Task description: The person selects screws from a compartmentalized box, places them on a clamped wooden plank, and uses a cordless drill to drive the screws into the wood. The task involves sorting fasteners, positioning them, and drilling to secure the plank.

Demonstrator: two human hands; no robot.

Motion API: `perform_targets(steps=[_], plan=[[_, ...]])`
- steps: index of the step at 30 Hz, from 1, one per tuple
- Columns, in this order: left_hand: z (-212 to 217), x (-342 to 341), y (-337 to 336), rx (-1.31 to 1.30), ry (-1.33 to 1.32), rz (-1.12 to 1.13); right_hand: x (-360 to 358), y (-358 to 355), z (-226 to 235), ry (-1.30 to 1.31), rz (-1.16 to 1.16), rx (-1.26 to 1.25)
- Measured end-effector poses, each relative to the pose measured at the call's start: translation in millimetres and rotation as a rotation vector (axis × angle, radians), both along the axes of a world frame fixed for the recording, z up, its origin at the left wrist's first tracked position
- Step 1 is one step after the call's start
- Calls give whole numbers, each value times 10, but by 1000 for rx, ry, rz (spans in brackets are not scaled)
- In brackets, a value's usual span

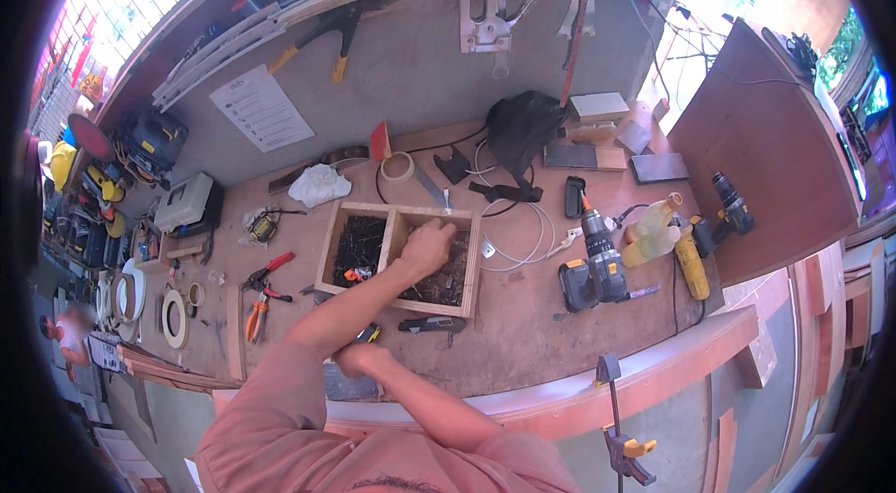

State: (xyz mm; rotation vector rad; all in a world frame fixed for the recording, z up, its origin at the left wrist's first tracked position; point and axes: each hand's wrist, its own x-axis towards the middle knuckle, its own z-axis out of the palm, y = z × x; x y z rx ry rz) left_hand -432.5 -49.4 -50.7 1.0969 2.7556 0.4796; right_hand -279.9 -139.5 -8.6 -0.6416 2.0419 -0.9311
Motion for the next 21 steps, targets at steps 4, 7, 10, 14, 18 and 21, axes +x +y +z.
perform_targets(steps=[4,7,10,14,18,21], plan=[[-167,21,99,-99,89,-101,-23,-7,65,21,88,19],[-220,65,156,-109,78,-70,-7,67,39,18,48,23],[-312,135,204,-105,132,-117,-3,64,-140,-32,35,84],[-361,73,131,-128,149,-161,-44,214,494,-9,197,144],[-512,14,144,-171,177,-178,-30,267,866,114,314,294],[-418,67,164,-56,156,-121,-22,138,62,217,295,276]])
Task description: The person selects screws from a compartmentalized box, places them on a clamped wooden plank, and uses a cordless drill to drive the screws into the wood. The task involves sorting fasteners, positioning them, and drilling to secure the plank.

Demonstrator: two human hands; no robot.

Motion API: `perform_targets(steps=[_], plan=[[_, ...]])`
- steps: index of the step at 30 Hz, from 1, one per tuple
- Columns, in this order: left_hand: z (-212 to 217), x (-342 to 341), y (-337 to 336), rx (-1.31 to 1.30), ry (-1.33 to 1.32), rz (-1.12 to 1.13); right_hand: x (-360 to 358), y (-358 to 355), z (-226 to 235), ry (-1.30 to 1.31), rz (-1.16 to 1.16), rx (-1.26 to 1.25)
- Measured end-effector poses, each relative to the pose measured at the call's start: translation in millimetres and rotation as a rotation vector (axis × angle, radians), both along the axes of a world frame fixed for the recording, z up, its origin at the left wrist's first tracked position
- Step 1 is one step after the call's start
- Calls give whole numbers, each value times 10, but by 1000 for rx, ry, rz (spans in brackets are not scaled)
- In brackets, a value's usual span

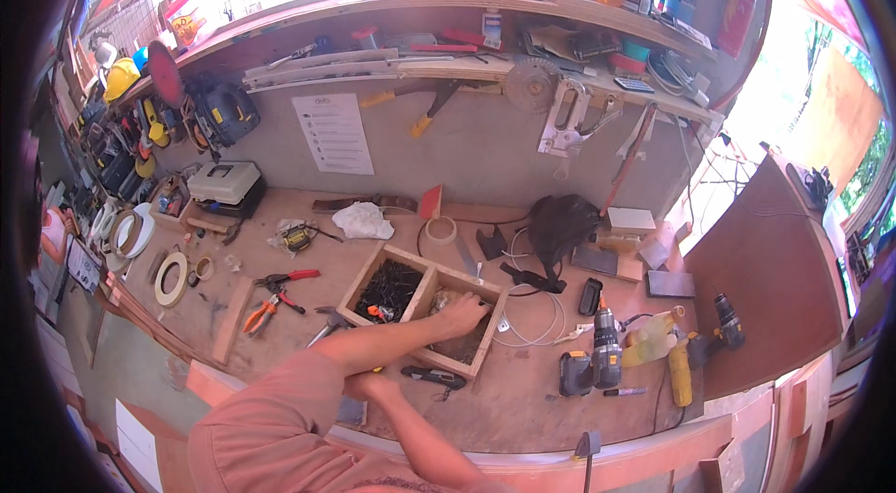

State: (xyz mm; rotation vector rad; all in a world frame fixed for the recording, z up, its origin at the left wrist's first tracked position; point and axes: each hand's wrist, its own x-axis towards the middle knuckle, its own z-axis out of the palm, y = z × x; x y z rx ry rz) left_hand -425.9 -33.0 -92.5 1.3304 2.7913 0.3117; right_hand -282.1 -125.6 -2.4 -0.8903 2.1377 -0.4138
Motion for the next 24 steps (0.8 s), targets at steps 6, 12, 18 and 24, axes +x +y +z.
perform_targets(steps=[6,12,18,24], plan=[[1189,29,-428,340,-323,118,-59,-63,-158,-127,-152,-292],[2767,-769,-1227,904,459,327,-96,-216,-372,-75,-63,-279],[4082,-2031,-2034,660,980,394,-88,-180,-320,-95,-73,-283],[4176,-2544,-2399,501,1014,475,-77,-228,-537,-42,-54,-359]])
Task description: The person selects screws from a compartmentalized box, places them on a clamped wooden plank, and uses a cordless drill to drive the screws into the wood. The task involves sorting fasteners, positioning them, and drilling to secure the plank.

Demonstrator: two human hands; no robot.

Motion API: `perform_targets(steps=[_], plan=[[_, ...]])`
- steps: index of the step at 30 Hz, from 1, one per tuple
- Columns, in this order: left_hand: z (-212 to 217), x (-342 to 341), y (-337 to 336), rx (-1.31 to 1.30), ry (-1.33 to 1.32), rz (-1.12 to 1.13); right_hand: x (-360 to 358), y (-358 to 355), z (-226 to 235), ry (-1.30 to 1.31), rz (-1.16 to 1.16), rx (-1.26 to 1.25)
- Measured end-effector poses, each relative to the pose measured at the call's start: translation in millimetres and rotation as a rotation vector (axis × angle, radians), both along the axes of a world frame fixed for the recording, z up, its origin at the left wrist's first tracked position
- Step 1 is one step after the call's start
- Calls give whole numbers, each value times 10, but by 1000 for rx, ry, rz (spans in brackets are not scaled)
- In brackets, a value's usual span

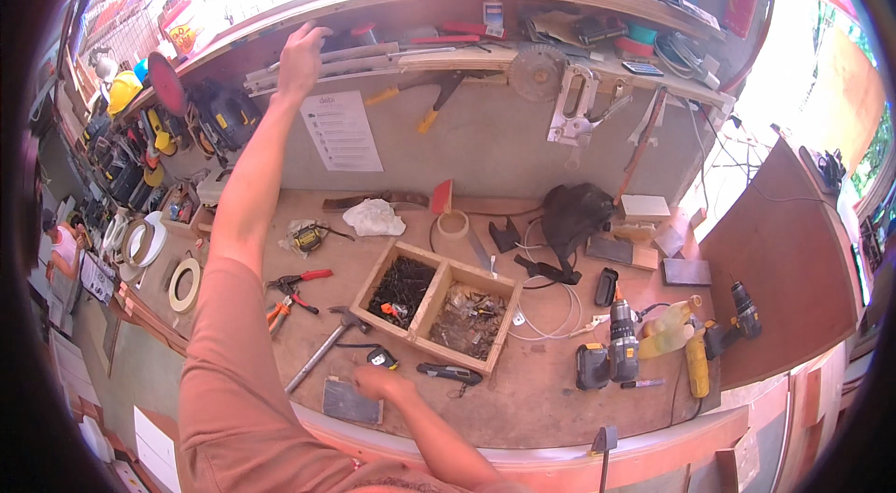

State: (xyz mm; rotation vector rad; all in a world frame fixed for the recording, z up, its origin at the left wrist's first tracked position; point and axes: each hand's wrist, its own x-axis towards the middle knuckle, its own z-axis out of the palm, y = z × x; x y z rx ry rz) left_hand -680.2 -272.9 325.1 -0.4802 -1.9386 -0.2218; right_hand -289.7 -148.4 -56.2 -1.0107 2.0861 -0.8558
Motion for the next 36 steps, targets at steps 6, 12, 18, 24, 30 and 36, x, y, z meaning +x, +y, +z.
perform_targets(steps=[6,12,18,24,30,36], plan=[[-635,637,431,409,-255,-236,-29,23,83,-5,-106,26],[-1690,1995,1107,117,-1034,-599,91,93,454,-71,-132,104],[-2961,2292,1816,-361,-1347,-650,159,53,490,-93,-120,104],[-3926,2145,2190,-466,-1342,-363,131,144,696,-200,-215,142],[-3995,2235,2067,-584,-1457,-454,131,126,605,-102,-232,79],[-3725,2313,1965,-610,-1419,-334,171,86,583,-115,-252,102]])
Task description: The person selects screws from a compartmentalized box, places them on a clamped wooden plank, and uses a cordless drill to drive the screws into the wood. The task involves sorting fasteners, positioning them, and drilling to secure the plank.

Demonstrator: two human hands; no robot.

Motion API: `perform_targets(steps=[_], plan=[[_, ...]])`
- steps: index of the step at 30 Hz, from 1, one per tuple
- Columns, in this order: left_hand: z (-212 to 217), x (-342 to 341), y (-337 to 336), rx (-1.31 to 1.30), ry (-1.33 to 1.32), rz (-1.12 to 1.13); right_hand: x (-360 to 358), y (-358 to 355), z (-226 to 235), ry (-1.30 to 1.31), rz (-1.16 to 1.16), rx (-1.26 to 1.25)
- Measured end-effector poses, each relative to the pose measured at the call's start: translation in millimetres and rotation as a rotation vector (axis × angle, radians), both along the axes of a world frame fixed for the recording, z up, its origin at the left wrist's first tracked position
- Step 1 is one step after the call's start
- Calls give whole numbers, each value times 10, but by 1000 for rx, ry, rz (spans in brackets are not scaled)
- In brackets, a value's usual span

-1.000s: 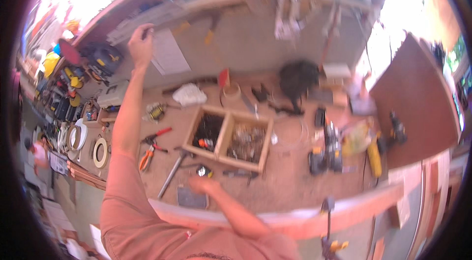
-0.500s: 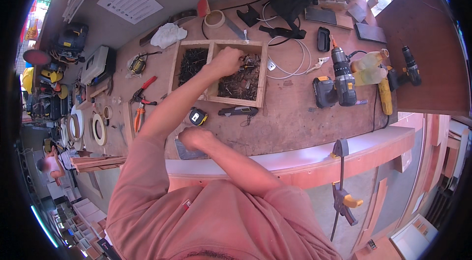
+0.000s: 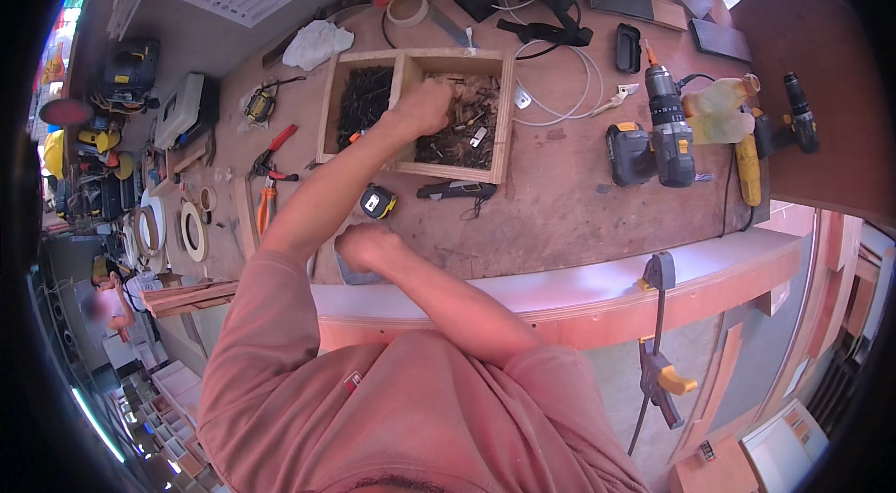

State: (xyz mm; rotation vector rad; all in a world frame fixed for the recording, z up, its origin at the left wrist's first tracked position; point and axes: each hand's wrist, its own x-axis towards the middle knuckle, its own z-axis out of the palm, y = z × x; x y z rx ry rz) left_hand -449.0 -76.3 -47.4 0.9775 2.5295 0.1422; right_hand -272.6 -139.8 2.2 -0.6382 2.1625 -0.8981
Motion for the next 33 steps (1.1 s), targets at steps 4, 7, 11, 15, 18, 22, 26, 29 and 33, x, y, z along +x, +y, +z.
perform_targets(steps=[4,7,11,15,18,22,26,29,33], plan=[[-64,79,-11,87,227,103,-37,-6,-27,-38,56,6],[-164,122,39,305,92,-41,-29,34,19,-64,46,-9],[-134,301,190,220,-24,-87,18,86,83,-170,-47,-24],[-135,274,43,368,-74,33,-58,73,210,-295,-93,-47],[-32,264,78,562,-166,107,-78,76,224,-208,35,7],[397,193,1,799,-492,256,-97,46,-34,-153,142,-8],[864,-86,-431,921,-260,334,-79,-17,-203,47,206,-71],[1192,-461,-806,1037,73,378,-73,-46,-273,32,228,-87],[2019,-749,-1136,1128,142,531,-120,-44,-536,53,221,-148]])
